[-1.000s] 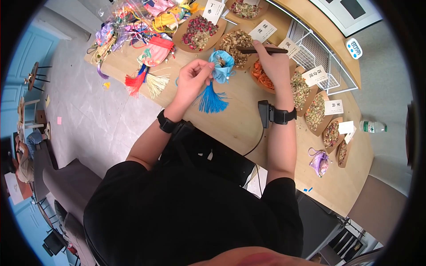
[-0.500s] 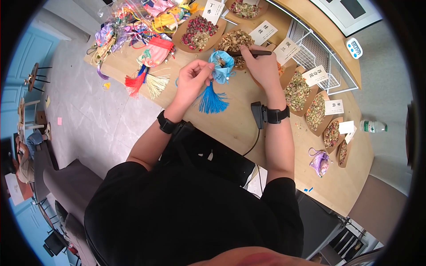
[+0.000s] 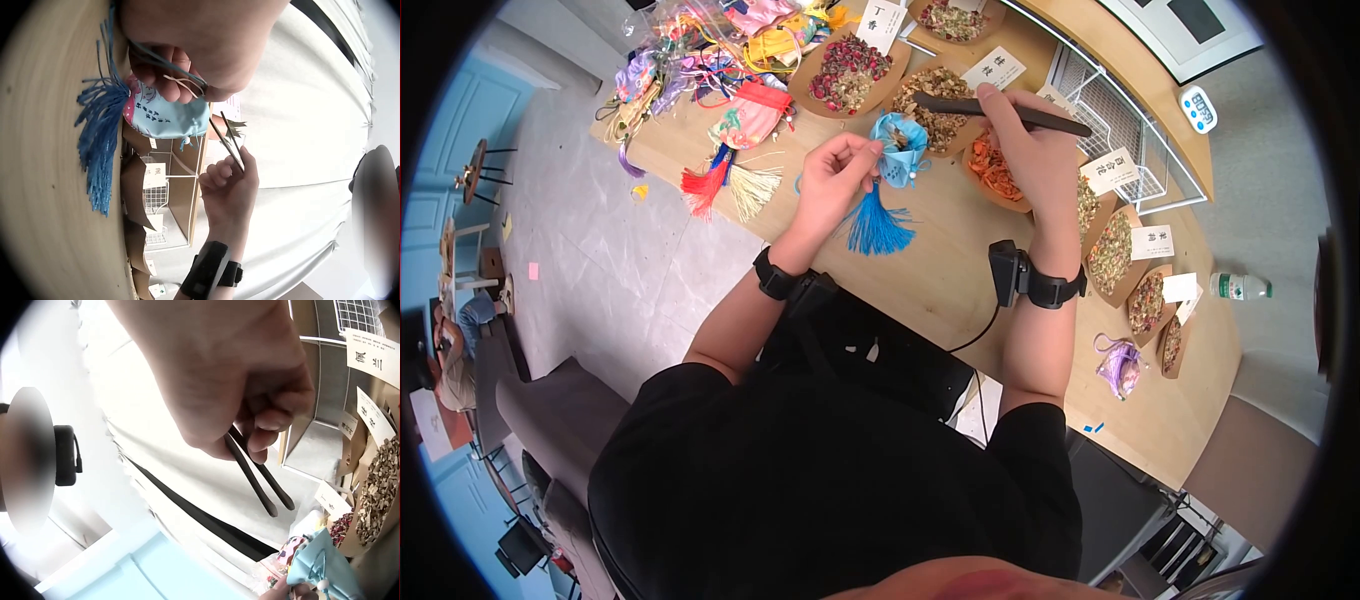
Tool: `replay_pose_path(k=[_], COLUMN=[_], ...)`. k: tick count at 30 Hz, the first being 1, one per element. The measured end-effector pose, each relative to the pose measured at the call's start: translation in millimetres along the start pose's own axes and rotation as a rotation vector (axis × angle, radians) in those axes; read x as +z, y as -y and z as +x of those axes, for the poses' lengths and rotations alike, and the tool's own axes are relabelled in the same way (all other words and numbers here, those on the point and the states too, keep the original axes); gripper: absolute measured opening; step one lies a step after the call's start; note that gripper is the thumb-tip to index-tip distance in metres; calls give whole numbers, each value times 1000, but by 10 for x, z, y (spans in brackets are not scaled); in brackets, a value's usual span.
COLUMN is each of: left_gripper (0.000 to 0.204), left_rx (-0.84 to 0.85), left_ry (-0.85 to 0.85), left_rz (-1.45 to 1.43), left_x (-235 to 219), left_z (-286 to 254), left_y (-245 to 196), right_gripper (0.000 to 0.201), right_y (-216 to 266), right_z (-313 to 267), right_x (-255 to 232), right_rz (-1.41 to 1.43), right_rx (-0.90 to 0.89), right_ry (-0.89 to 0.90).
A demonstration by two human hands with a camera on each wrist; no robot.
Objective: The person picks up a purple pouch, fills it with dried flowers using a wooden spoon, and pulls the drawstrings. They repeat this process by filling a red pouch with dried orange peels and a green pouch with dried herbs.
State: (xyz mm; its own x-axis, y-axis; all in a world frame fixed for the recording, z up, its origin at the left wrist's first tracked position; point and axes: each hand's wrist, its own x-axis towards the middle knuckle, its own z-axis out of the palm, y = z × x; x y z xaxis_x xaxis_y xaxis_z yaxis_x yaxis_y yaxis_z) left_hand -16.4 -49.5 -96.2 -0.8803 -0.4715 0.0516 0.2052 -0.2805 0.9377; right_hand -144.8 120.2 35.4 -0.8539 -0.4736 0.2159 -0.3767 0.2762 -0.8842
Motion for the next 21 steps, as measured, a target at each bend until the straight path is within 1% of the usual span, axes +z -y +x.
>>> replay_pose_path(k=[3,6,9,10,13,16,19,21], left_gripper=[14,15,15,15,15,15,15,14], left_rx=[2,2,2,2,1,-1,-10,-8], left_ry=[-1,-3,-5,-5,-1,5,-2,0], left_rz=[1,3,4,4,5,-10,-11,-7], left_x=[-2,2,6,7,5,-1,3,2], left_z=[-1,-1,-4,-4,-6,-3,-13,-13], left_y=[-2,-10,-13,-16,-23,-6,-16,-16], right_gripper=[39,37,38,42,43,45,47,48], right_y=[-7,-256,-399,-426,-449,-532,-521,-566], right_z=[26,78,77,90,130,168,229,252], right_x=[-40,8,98,114,154,140,53,46], right_rz=[-52,-153,-248,-287,-360,-278,-350,-367], right_rx=[62,-9,1,5,52,109,120,162], right_ry=[-23,2,91,169,193,61,-38,-22])
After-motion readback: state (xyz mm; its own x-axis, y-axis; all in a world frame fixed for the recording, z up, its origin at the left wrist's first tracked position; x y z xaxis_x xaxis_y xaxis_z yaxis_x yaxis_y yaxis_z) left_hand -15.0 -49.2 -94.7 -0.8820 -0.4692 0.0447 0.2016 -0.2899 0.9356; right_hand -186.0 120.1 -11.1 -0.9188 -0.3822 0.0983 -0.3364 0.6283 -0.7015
